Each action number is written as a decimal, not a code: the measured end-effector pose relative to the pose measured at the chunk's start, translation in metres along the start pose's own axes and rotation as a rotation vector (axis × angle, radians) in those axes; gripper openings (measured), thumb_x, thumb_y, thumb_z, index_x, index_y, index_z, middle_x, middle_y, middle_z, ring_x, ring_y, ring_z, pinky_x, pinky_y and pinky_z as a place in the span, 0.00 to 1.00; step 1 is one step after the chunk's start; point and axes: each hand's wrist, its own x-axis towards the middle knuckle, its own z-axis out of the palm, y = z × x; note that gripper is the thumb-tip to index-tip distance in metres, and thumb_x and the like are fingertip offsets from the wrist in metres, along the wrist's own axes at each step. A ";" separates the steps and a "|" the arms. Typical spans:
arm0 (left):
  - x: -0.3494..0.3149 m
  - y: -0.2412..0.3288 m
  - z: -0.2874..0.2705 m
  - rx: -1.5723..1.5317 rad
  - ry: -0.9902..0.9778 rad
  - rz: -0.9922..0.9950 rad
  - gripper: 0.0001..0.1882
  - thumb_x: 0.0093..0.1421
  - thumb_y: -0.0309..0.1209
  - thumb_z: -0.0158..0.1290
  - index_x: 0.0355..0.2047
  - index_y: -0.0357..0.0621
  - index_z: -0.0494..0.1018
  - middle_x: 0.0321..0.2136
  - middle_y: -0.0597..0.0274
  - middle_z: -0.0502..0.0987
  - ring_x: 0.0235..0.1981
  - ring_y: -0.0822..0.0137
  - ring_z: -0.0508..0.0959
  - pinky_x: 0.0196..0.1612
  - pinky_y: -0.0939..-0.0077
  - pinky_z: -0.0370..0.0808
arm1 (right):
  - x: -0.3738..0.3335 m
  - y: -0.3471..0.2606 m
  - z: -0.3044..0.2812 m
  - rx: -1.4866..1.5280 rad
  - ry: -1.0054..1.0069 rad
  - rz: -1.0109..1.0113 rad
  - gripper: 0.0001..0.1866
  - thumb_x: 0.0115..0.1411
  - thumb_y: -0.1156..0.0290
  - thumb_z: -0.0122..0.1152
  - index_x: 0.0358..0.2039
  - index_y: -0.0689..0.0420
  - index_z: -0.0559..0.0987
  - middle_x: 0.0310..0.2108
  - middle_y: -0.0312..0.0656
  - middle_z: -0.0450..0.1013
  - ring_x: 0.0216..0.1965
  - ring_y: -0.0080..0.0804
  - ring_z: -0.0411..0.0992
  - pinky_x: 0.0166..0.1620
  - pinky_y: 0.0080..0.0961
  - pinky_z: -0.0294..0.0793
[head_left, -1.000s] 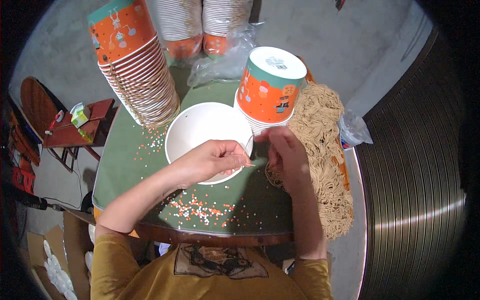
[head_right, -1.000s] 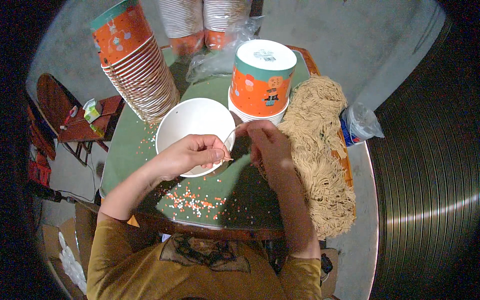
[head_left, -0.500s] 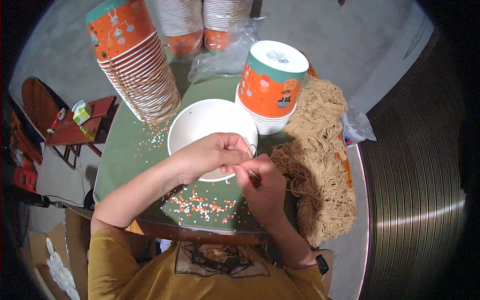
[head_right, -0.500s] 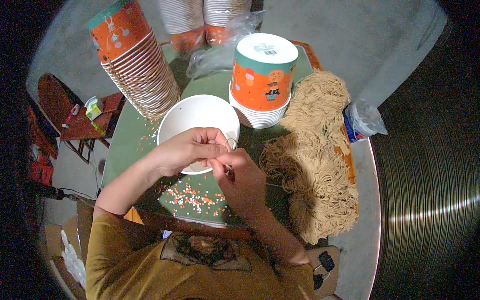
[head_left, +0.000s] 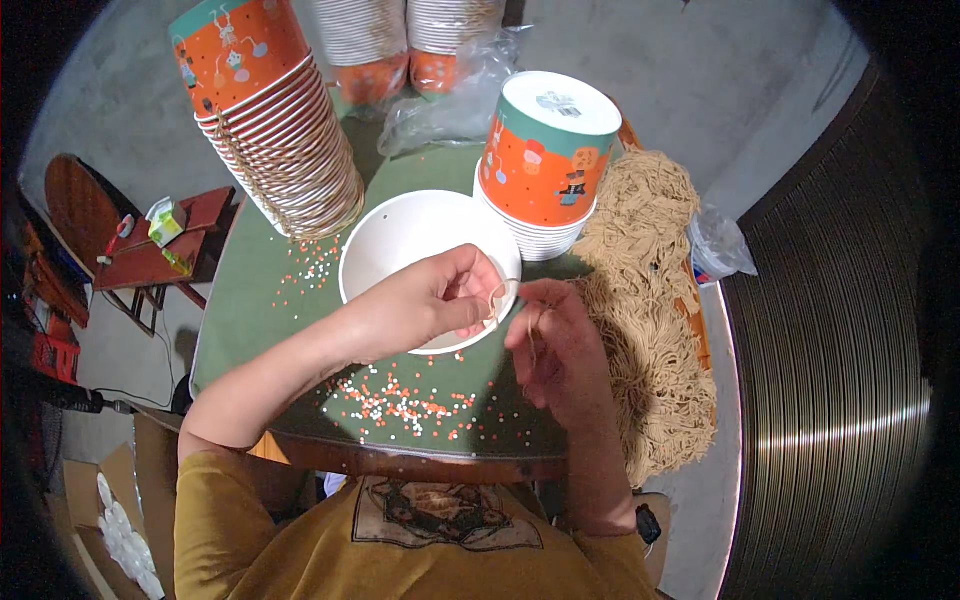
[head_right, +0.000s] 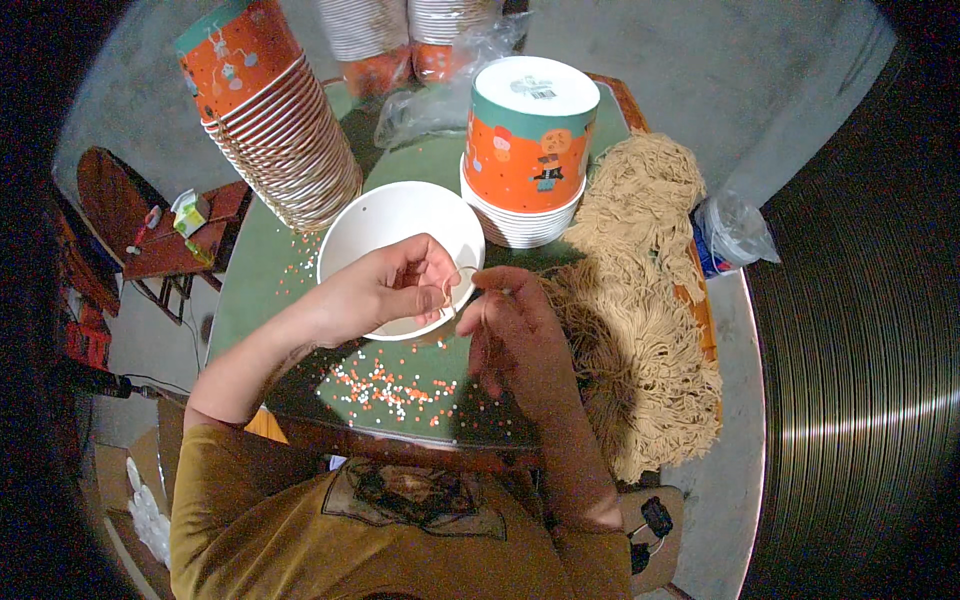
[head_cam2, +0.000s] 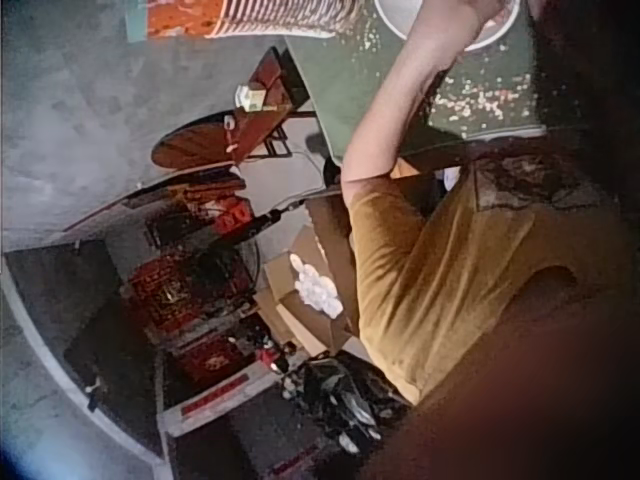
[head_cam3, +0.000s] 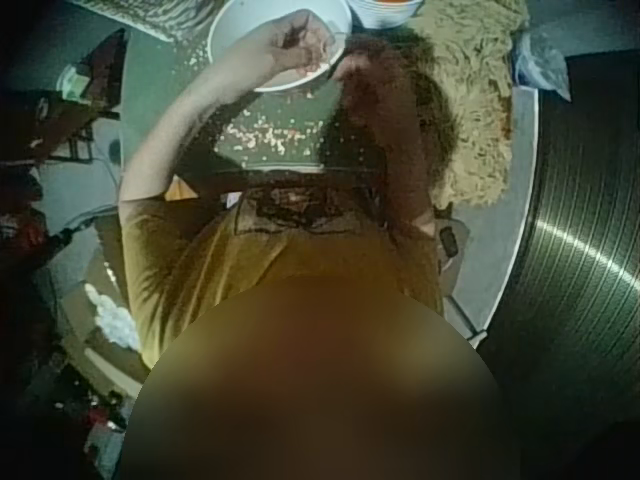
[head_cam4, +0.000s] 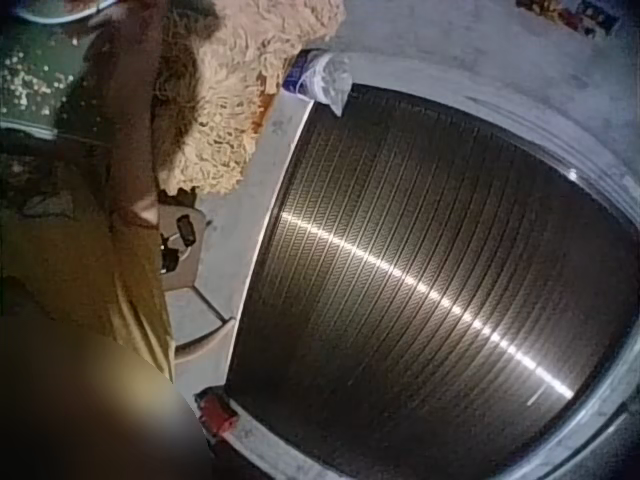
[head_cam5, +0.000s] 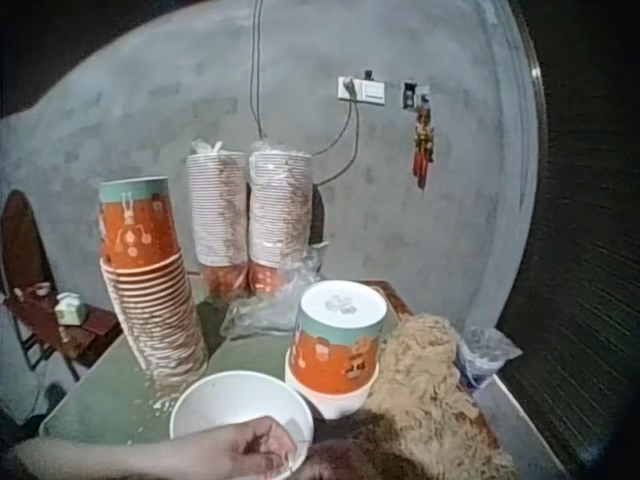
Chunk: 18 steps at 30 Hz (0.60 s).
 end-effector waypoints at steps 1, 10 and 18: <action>-0.001 0.000 0.002 0.045 0.004 0.053 0.08 0.61 0.21 0.49 0.41 0.38 0.67 0.30 0.69 0.69 0.31 0.78 0.69 0.38 0.83 0.69 | 0.001 -0.002 0.002 0.000 0.002 0.000 0.15 0.60 0.74 0.54 0.48 0.57 0.68 0.28 0.39 0.72 0.14 0.18 0.64 0.14 0.13 0.61; -0.009 0.009 0.010 0.423 0.124 0.143 0.12 0.62 0.21 0.50 0.44 0.42 0.62 0.31 0.70 0.67 0.34 0.79 0.68 0.40 0.84 0.68 | 0.009 0.005 0.006 -1.008 0.111 -0.358 0.15 0.58 0.67 0.60 0.45 0.57 0.72 0.23 0.38 0.73 0.18 0.25 0.70 0.24 0.25 0.70; -0.007 0.006 0.007 0.415 0.101 0.172 0.13 0.64 0.24 0.50 0.47 0.41 0.62 0.31 0.69 0.67 0.33 0.78 0.69 0.39 0.82 0.69 | 0.005 0.007 0.012 -1.051 0.203 -0.407 0.07 0.54 0.69 0.61 0.32 0.57 0.75 0.19 0.38 0.73 0.19 0.25 0.72 0.25 0.24 0.71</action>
